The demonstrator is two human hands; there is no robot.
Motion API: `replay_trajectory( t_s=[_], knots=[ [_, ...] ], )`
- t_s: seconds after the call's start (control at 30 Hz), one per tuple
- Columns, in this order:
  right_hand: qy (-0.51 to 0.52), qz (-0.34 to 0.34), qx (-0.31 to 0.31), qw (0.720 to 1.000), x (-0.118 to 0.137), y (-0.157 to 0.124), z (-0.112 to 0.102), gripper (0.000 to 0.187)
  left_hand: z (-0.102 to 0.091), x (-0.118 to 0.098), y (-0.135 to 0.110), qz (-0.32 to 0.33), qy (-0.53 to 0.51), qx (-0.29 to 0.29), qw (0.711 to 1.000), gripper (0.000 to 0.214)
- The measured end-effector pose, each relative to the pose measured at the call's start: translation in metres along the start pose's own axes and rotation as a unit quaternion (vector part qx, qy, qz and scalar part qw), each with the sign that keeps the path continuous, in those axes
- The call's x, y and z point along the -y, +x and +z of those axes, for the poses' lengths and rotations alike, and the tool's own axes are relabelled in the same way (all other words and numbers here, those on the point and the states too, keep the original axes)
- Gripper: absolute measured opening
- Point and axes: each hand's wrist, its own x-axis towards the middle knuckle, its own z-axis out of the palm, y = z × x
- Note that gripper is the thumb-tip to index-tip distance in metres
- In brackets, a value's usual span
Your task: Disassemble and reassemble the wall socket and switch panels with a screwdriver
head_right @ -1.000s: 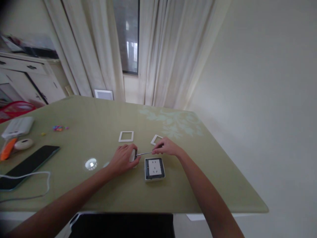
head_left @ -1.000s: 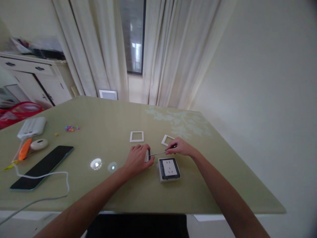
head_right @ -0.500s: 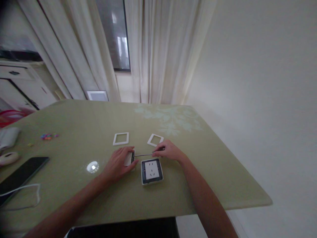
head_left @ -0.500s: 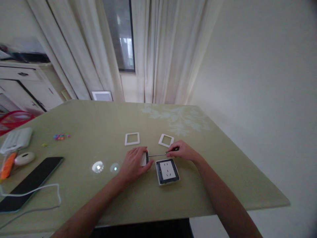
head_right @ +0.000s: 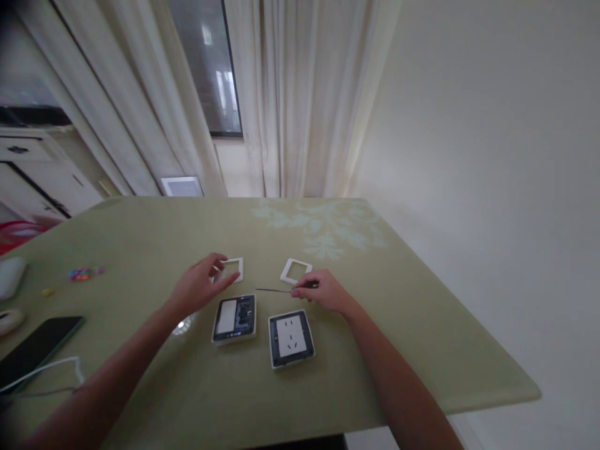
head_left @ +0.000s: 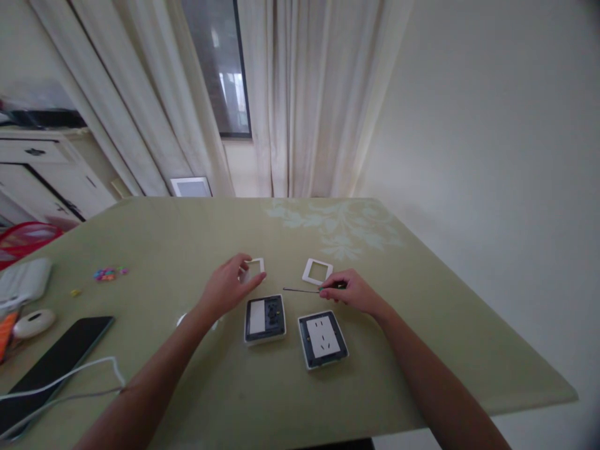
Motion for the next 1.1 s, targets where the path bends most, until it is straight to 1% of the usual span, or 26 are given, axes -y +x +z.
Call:
replay_trajectory(
  t_s=[0.07,0.13,0.23,0.3,0.4,0.5,0.57,0.67,0.77,0.83,0.9,1.0,1.07,1.1],
  knots=[
    [-0.01,-0.007,-0.005,1.0,0.0,0.0,0.002,0.033,0.005,0.013,0.012,0.009,0.034,-0.005,0.999,0.051],
    [-0.02,-0.013,-0.008,1.0,-0.001,-0.001,0.004,0.03,0.011,0.022,0.02,0.027,0.05,0.0,0.998,0.049],
    [-0.032,-0.017,-0.009,0.999,-0.003,-0.002,0.005,0.027,0.02,0.028,0.026,0.055,0.067,0.023,0.996,0.049],
    [-0.037,-0.015,-0.012,0.999,-0.004,-0.003,0.004,0.027,0.023,0.029,0.027,0.069,0.07,0.038,0.994,0.052],
    [-0.042,-0.011,-0.02,0.999,-0.004,-0.003,0.003,0.027,0.017,0.033,0.018,0.087,0.067,0.051,0.993,0.053],
    [-0.046,-0.012,-0.028,0.999,-0.004,-0.004,0.002,0.026,0.005,0.042,0.0,0.089,0.073,0.057,0.992,0.05],
    [-0.045,-0.015,-0.028,0.998,-0.004,-0.004,0.0,0.025,-0.001,0.049,-0.014,0.075,0.087,0.067,0.991,0.047],
    [-0.039,-0.019,-0.021,0.999,-0.006,-0.004,-0.001,0.024,-0.003,0.059,-0.028,0.054,0.07,0.095,0.992,0.043],
    [-0.024,-0.026,-0.006,0.999,-0.009,-0.006,-0.002,0.026,-0.002,0.063,-0.032,0.048,0.033,0.109,0.992,0.047],
    [-0.013,-0.034,0.0,0.999,-0.011,-0.008,-0.004,0.031,-0.005,0.062,-0.031,0.049,0.011,0.111,0.993,0.053],
    [-0.005,-0.044,0.001,0.999,-0.01,-0.01,-0.006,0.036,-0.012,0.057,-0.03,0.049,-0.024,0.102,0.993,0.053],
    [-0.002,-0.064,-0.005,0.998,-0.006,-0.01,-0.008,0.035,-0.022,0.035,-0.035,0.053,-0.103,0.071,0.991,0.048],
    [-0.004,-0.076,-0.016,0.997,-0.003,-0.009,-0.01,0.033,-0.023,0.015,-0.041,0.081,-0.143,0.099,0.981,0.05],
    [-0.004,-0.08,-0.025,0.997,-0.002,-0.009,-0.01,0.031,-0.021,0.006,-0.045,0.099,-0.149,0.123,0.976,0.057]
  ],
)
